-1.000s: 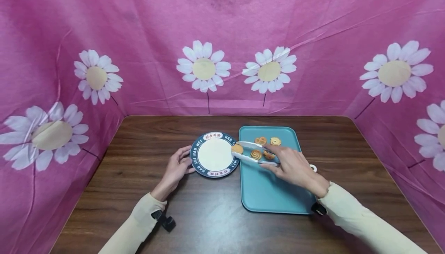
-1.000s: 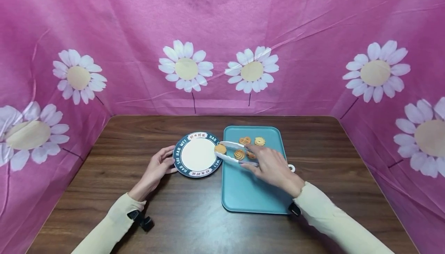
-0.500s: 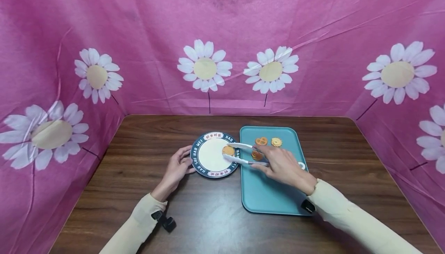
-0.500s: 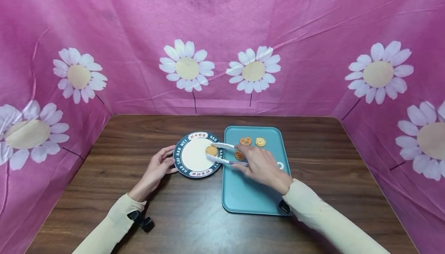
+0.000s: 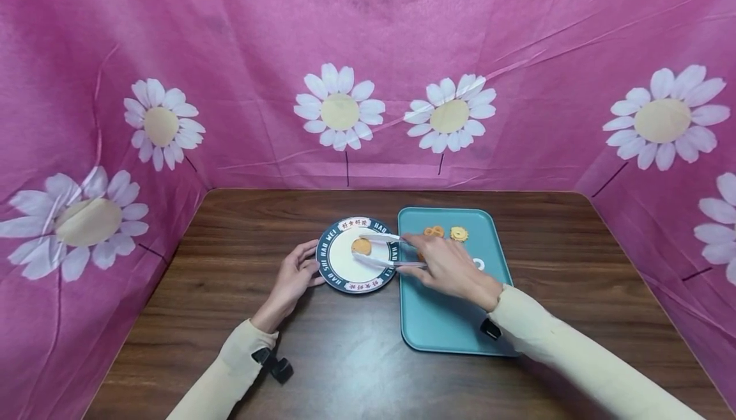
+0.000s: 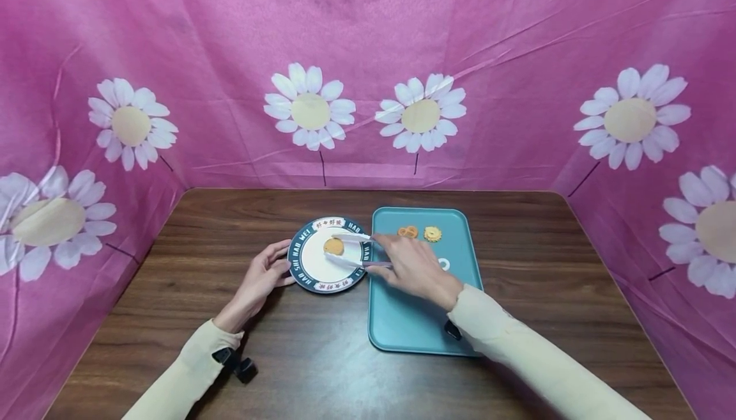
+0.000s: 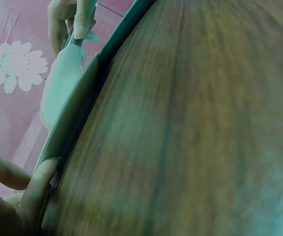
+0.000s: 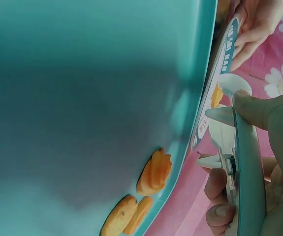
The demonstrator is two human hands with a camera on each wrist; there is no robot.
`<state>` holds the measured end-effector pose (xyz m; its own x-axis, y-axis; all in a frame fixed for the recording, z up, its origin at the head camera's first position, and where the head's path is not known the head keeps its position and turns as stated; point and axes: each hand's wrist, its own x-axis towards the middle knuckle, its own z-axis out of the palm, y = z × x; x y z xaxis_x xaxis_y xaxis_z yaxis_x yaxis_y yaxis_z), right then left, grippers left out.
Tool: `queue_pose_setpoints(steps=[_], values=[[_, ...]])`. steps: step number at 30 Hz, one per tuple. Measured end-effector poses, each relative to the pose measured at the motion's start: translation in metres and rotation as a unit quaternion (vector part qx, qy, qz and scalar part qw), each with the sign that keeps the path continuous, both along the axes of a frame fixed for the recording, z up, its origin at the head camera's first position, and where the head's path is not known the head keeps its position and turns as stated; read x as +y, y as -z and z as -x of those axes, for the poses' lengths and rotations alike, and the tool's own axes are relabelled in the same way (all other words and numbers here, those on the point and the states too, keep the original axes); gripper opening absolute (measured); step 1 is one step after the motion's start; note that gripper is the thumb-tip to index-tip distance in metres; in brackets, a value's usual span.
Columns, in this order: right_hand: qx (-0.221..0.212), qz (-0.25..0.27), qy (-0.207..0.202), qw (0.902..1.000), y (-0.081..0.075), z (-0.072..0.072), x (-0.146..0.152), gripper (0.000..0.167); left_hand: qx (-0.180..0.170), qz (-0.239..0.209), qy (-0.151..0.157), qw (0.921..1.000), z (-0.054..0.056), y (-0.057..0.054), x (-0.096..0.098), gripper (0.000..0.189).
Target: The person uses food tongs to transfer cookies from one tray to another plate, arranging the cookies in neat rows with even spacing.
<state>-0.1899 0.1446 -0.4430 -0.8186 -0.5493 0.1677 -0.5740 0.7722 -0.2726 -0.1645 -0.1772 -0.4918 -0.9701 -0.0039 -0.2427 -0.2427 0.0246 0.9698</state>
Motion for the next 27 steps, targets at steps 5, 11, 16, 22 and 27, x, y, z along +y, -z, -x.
queue_pose_setpoints(steps=[5, 11, 16, 22, 27], values=[[0.006, -0.001, -0.01, 0.9999, 0.002, 0.003, -0.009, 0.064, 0.003, 0.003, 0.003, 1.0, 0.001, 0.0, 0.0, 0.055], [0.0, -0.011, -0.01, 0.9999, 0.003, 0.008, -0.018, 0.066, 0.003, 0.0, 0.002, 1.0, 0.001, 0.0, 0.0, 0.055], [-0.001, -0.018, -0.01, 0.9998, 0.004, 0.013, -0.026, 0.066, 0.003, -0.007, 0.001, 1.0, 0.001, 0.0, 0.001, 0.056], [-0.004, -0.026, -0.02, 0.9995, 0.005, 0.017, -0.036, 0.066, 0.004, -0.004, -0.001, 1.0, 0.001, 0.0, 0.002, 0.055], [-0.012, -0.03, -0.03, 0.999, 0.004, 0.019, -0.042, 0.065, 0.006, 0.003, -0.003, 1.0, -0.001, 0.0, 0.002, 0.055]])
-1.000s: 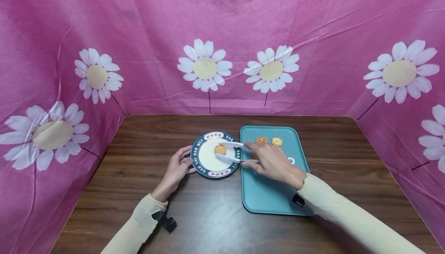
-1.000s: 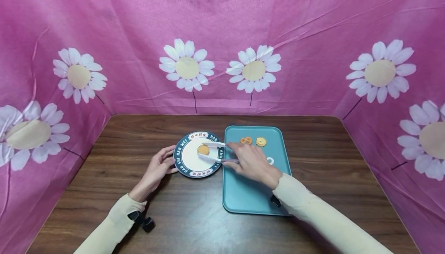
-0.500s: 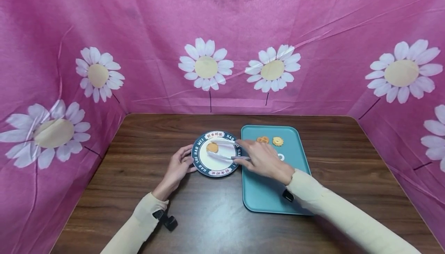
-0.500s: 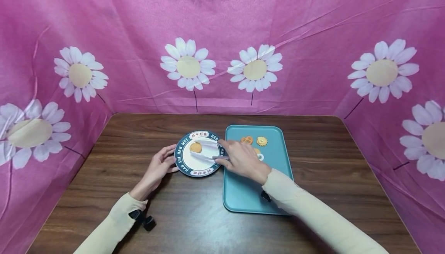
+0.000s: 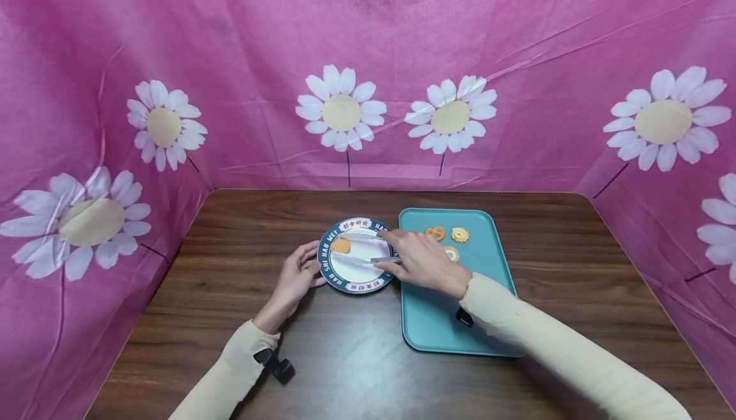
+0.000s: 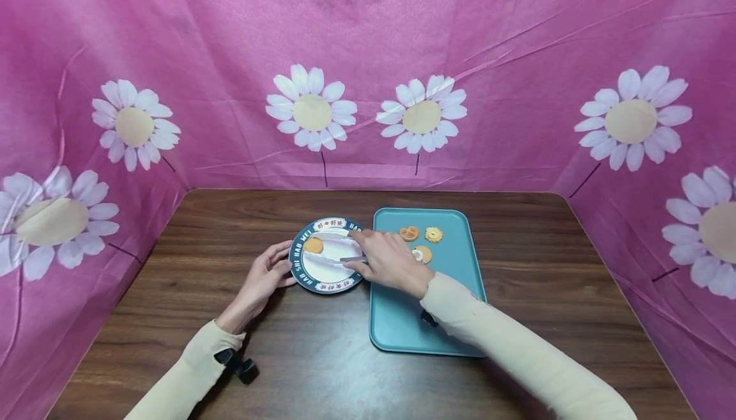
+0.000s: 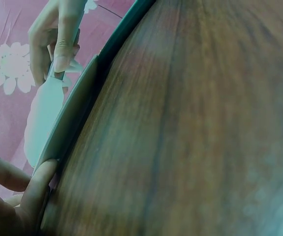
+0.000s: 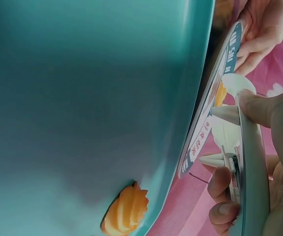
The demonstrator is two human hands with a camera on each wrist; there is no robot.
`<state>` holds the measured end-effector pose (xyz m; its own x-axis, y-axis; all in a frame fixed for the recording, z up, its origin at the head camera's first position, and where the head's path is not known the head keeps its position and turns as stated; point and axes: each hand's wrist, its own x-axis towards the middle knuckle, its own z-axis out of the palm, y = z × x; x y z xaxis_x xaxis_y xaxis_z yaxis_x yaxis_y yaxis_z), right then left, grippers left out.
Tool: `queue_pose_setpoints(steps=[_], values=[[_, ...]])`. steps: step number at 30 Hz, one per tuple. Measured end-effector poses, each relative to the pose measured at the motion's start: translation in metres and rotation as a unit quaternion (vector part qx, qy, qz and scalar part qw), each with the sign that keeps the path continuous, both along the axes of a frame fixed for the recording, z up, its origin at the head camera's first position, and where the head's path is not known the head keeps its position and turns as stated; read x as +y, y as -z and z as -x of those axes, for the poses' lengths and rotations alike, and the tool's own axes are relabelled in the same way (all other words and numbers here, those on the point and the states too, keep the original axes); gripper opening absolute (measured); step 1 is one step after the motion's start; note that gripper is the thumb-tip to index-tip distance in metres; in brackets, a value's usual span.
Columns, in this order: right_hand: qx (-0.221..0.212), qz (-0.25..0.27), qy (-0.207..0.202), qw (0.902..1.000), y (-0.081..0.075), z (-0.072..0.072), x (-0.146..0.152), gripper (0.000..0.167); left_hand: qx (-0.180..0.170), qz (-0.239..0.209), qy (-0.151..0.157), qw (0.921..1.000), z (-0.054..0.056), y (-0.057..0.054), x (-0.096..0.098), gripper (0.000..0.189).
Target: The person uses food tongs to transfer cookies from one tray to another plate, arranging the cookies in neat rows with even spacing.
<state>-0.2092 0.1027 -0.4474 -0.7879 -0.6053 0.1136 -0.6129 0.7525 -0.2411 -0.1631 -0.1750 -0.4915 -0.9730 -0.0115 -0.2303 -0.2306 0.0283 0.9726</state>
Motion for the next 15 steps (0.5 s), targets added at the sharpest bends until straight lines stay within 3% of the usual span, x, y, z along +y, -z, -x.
queue_pose_setpoints(steps=[15], values=[[-0.004, -0.006, -0.015, 0.9999, 0.004, 0.01, -0.011, 0.065, 0.005, -0.003, 0.004, 1.0, 0.0, 0.001, -0.002, 0.055]])
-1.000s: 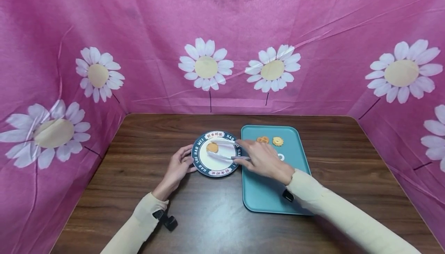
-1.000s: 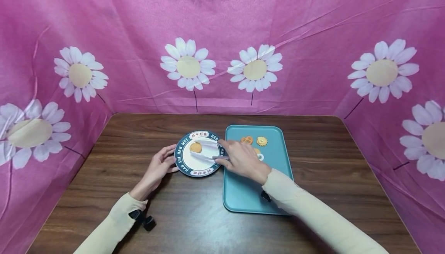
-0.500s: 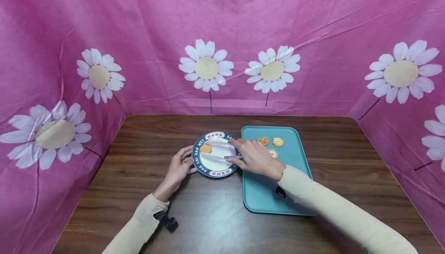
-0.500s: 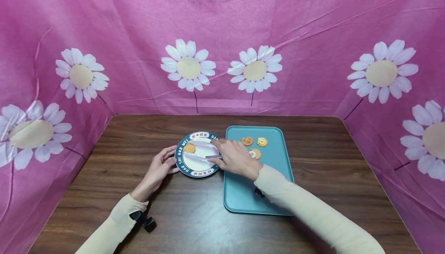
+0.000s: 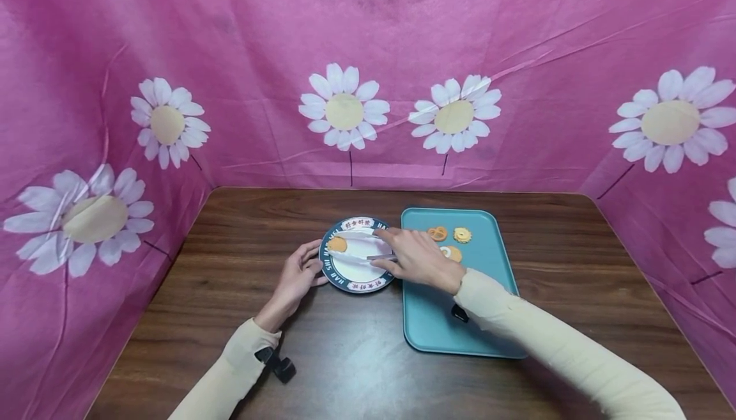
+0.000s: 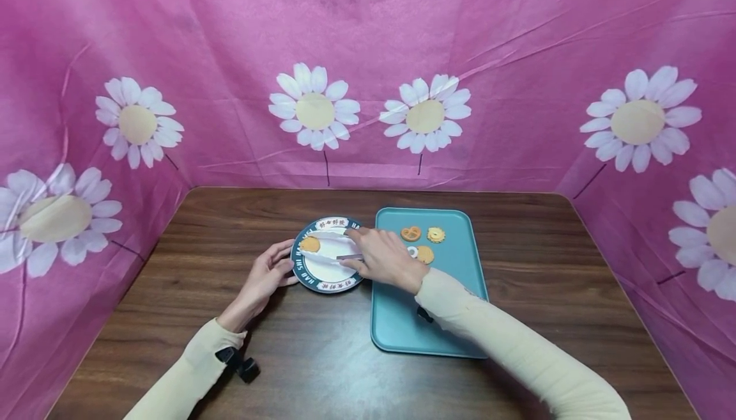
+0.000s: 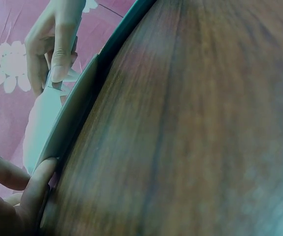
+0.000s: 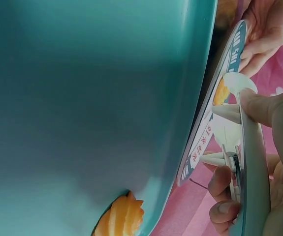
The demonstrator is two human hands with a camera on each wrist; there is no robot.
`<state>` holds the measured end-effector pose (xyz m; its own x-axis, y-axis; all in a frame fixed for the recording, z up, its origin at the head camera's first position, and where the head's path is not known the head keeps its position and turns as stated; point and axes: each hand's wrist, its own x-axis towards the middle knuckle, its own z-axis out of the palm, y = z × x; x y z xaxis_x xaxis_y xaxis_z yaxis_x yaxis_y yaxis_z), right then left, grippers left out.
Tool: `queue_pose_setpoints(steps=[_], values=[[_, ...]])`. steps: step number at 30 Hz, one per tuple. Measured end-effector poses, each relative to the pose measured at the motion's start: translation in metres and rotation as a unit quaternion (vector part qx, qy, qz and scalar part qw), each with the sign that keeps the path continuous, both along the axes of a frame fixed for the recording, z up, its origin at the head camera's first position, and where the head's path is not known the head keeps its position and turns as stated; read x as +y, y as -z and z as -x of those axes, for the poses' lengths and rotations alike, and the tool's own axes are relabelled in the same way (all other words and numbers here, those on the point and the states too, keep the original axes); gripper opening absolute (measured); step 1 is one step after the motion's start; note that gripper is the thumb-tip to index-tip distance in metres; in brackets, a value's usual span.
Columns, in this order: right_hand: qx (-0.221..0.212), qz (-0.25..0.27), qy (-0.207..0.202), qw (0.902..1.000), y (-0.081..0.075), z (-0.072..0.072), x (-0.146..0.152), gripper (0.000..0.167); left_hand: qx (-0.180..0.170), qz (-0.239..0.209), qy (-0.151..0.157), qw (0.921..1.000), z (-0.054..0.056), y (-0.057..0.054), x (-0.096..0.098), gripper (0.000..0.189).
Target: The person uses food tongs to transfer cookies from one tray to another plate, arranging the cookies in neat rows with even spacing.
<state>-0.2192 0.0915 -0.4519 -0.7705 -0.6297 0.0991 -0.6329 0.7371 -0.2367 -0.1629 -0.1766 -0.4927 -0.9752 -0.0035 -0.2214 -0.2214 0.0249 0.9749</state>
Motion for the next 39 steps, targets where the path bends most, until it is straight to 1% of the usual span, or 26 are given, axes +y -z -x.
queue_pose_setpoints(steps=[14, 22, 27, 32, 35, 39], values=[[-0.006, -0.012, 0.0, 0.9999, -0.004, 0.003, -0.001, 0.066, 0.0, 0.001, 0.007, 1.0, 0.002, -0.001, 0.0, 0.055], [-0.032, -0.004, 0.012, 0.9994, -0.001, 0.001, 0.002, 0.073, 0.001, -0.007, 0.007, 1.0, 0.002, 0.001, 0.001, 0.056], [-0.019, 0.003, 0.016, 0.9997, 0.0, -0.001, 0.006, 0.075, 0.002, -0.007, 0.006, 1.0, 0.002, 0.001, 0.002, 0.055], [0.002, 0.026, 0.017, 0.9995, -0.005, -0.007, 0.014, 0.075, 0.001, -0.006, 0.007, 1.0, 0.001, -0.001, 0.001, 0.055], [0.015, 0.033, 0.021, 0.9991, -0.008, -0.01, 0.021, 0.075, -0.001, -0.007, 0.007, 1.0, 0.001, -0.001, 0.001, 0.055], [0.022, 0.037, 0.024, 0.9988, -0.011, -0.015, 0.031, 0.074, 0.0, -0.004, 0.004, 1.0, 0.001, -0.001, 0.0, 0.055]])
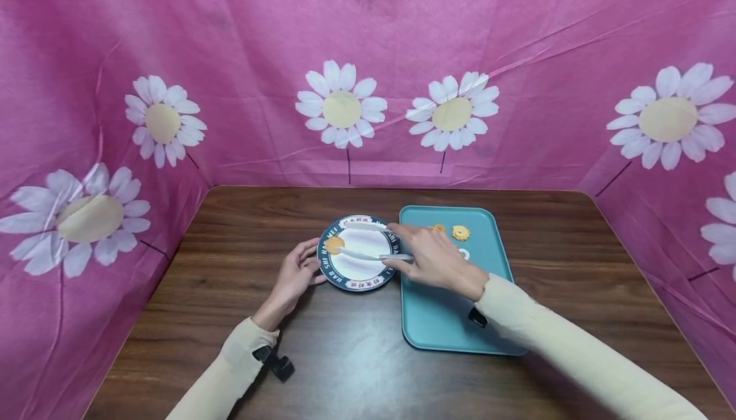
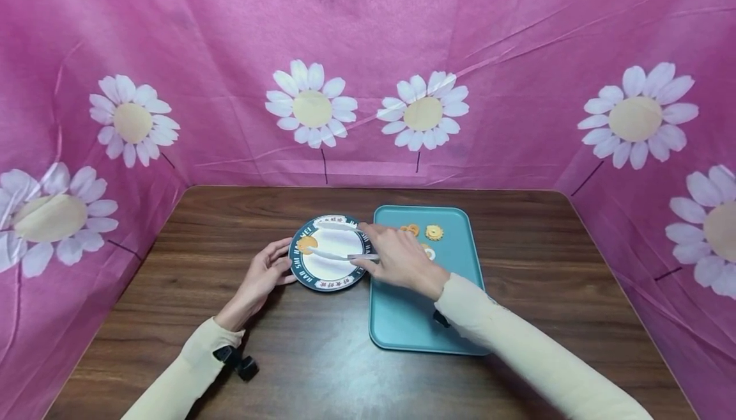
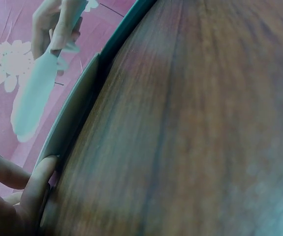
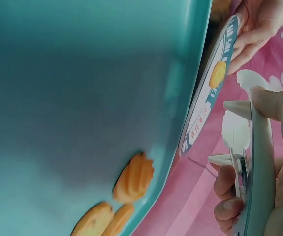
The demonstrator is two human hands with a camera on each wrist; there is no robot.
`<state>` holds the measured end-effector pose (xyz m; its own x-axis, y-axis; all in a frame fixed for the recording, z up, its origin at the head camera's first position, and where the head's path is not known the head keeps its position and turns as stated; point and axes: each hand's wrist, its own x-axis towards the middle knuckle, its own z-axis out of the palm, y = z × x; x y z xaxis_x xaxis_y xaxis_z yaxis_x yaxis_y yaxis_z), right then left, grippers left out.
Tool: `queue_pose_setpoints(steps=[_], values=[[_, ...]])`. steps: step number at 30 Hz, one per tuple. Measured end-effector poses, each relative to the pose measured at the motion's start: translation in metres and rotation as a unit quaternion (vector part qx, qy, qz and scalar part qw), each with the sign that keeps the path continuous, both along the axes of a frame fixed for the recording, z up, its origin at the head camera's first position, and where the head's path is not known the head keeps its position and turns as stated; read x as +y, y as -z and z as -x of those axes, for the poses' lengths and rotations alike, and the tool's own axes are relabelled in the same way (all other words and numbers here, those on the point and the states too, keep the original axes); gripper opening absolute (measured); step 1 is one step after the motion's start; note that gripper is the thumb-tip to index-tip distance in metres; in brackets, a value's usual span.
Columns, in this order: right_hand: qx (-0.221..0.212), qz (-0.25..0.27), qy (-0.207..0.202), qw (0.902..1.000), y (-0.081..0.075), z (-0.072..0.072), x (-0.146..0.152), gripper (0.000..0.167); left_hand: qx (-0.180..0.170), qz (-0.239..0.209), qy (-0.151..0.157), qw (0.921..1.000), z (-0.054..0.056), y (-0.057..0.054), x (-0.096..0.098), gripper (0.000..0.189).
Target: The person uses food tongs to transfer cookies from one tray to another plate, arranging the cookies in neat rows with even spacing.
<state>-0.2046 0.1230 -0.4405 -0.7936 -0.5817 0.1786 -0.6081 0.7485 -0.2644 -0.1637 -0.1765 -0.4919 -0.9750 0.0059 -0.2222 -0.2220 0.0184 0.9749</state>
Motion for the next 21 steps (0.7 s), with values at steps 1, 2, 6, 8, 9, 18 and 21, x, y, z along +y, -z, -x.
queue_pose_setpoints(steps=[1, 2, 6, 8, 9, 18, 21], values=[[0.0, 0.003, 0.0, 1.0, -0.001, -0.001, 0.003, 0.073, 0.0, 0.001, -0.001, 1.0, 0.0, 0.0, 0.0, 0.055], [0.001, 0.004, 0.002, 1.0, -0.002, -0.002, 0.007, 0.073, -0.001, 0.002, -0.002, 1.0, 0.0, -0.001, 0.0, 0.055], [0.005, 0.01, 0.013, 0.9999, -0.005, -0.007, 0.021, 0.072, -0.005, 0.005, -0.002, 1.0, 0.0, -0.001, 0.001, 0.055], [0.009, 0.008, 0.022, 0.9997, -0.006, -0.01, 0.029, 0.073, -0.006, 0.007, -0.004, 0.9999, 0.0, -0.001, 0.001, 0.055], [0.008, 0.008, 0.026, 0.9996, -0.007, -0.011, 0.032, 0.073, -0.006, 0.007, -0.004, 1.0, -0.001, -0.001, 0.001, 0.055], [0.006, -0.005, 0.058, 0.9983, -0.009, -0.02, 0.064, 0.072, -0.005, 0.007, -0.005, 0.9999, 0.0, 0.001, 0.001, 0.054], [0.009, -0.013, 0.064, 0.9978, -0.008, -0.024, 0.073, 0.074, -0.005, 0.007, -0.005, 0.9999, 0.0, 0.001, 0.0, 0.054]])
